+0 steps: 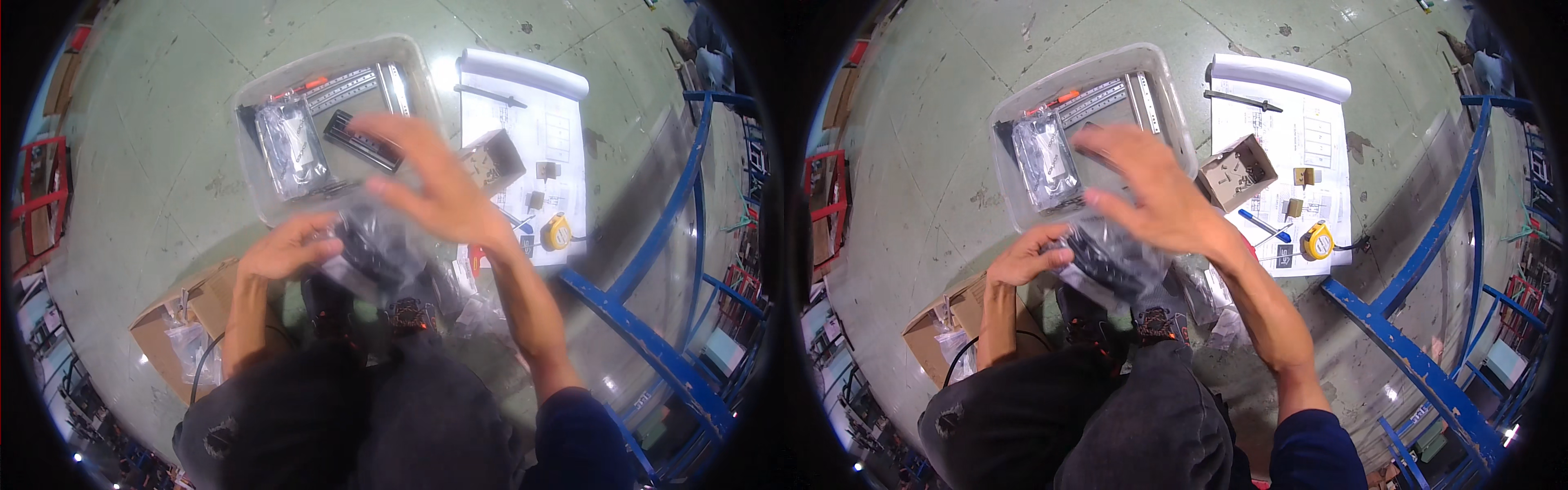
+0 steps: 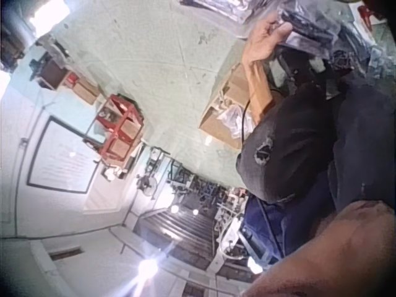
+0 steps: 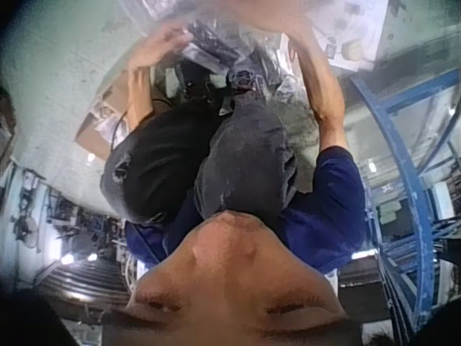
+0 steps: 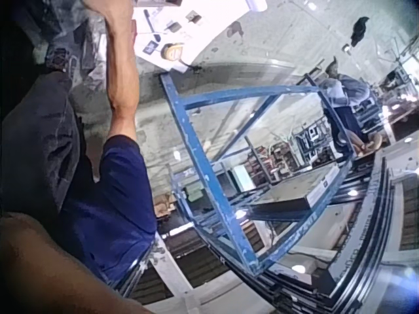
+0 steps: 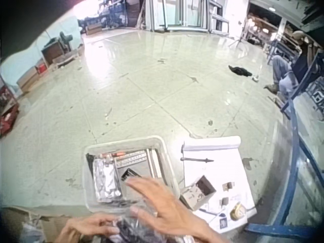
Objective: The person assembles a mechanical component by inserting a metal rod into a bracket and securing it with a screw using a screwdriver.
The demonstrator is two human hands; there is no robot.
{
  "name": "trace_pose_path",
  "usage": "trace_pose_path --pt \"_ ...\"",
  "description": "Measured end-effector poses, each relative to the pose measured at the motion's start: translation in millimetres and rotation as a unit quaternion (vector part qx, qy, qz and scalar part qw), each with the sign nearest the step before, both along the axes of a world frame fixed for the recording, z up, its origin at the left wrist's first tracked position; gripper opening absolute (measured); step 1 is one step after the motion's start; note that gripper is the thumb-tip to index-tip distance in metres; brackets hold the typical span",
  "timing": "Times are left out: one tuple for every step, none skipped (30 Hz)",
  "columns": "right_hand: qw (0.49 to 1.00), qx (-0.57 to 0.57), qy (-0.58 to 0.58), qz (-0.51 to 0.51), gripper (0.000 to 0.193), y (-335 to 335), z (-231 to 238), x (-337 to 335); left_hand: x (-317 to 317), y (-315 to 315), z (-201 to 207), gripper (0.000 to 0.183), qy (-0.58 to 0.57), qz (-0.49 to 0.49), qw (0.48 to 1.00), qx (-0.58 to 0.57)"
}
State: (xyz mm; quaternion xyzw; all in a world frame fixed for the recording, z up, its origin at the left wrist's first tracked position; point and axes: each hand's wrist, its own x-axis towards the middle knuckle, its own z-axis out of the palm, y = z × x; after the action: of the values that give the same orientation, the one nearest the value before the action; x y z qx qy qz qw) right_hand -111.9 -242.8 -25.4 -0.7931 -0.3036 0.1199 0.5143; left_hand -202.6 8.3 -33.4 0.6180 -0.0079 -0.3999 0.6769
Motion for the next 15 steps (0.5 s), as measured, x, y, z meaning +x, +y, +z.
trace_pose_path --pt "0.989 -0.039 -0.076 0.123 0.056 2.0 4.3 -2.2 1.6 -1.0 0.5 0.039 0.02 -0.078 0.997 0.01" --pt "0.986 -0.022 -0.099 0.129 0.033 8.3 3.3 -10.7 2.2 1.6 -8.1 0.036 -0.031 -0.132 0.991 -0.006" --pt "0.986 -0.026 -0.099 0.13 0.033 13.7 1.0 -12.4 0.6 3.3 -11.2 0.036 -0.031 -0.131 0.991 -0.01" --pt "0.969 -0.091 0.013 0.231 0.027 15.3 -0.1 -13.2 -2.9 0.8 -14.2 0.036 -0.016 -0.147 0.989 -0.005" --pt "0.925 -0.155 0.126 0.325 0.028 15.9 -1.9 -15.0 -6.4 -1.9 -16.8 0.036 -0.001 -0.162 0.987 -0.001" --pt "0.933 -0.123 0.144 0.305 0.03 14.9 -4.4 -24.3 -7.0 -4.2 -17.9 0.035 0.017 -0.201 0.979 0.03" --pt "0.939 -0.095 0.158 0.289 0.034 10.8 -6.9 -36.4 -12.7 -11.1 -23.0 0.035 0.011 -0.189 0.982 0.02" --pt "0.934 -0.076 0.186 0.296 0.03 4.3 -15.8 -47.2 -17.1 -19.9 -30.0 0.034 -0.058 -0.228 0.971 0.032" --pt "0.935 -0.049 0.197 0.292 0.03 0.5 -17.4 -62.1 -26.4 -25.4 -26.3 0.034 -0.123 -0.258 0.957 0.052" --pt "0.939 -0.06 0.206 0.268 0.027 -3.1 -16.9 -75.3 -28.0 -41.8 -8.8 0.034 -0.13 -0.212 0.967 0.058" --pt "0.942 -0.071 0.216 0.248 0.024 -1.9 -11.8 -84.0 -31.2 -49.1 -7.5 0.034 -0.13 -0.199 0.97 0.058" --pt "0.939 -0.096 0.214 0.25 0.023 -3.0 -2.8 -84.4 -34.3 -53.5 -6.2 0.026 -0.163 -0.239 0.949 0.127" --pt "0.937 -0.1 0.217 0.256 0.023 -5.1 4.7 -85.4 -39.1 -58.7 -7.1 0.027 -0.191 -0.283 0.92 0.191" --pt "0.937 -0.137 0.186 0.261 0.023 -7.2 10.8 -86.7 -42.3 -62.3 -11.0 0.03 -0.214 -0.285 0.912 0.202" --pt "0.936 -0.174 0.155 0.264 0.022 -8.9 13.6 -89.2 -45.5 -63.7 -13.8 0.03 -0.213 -0.281 0.914 0.2"
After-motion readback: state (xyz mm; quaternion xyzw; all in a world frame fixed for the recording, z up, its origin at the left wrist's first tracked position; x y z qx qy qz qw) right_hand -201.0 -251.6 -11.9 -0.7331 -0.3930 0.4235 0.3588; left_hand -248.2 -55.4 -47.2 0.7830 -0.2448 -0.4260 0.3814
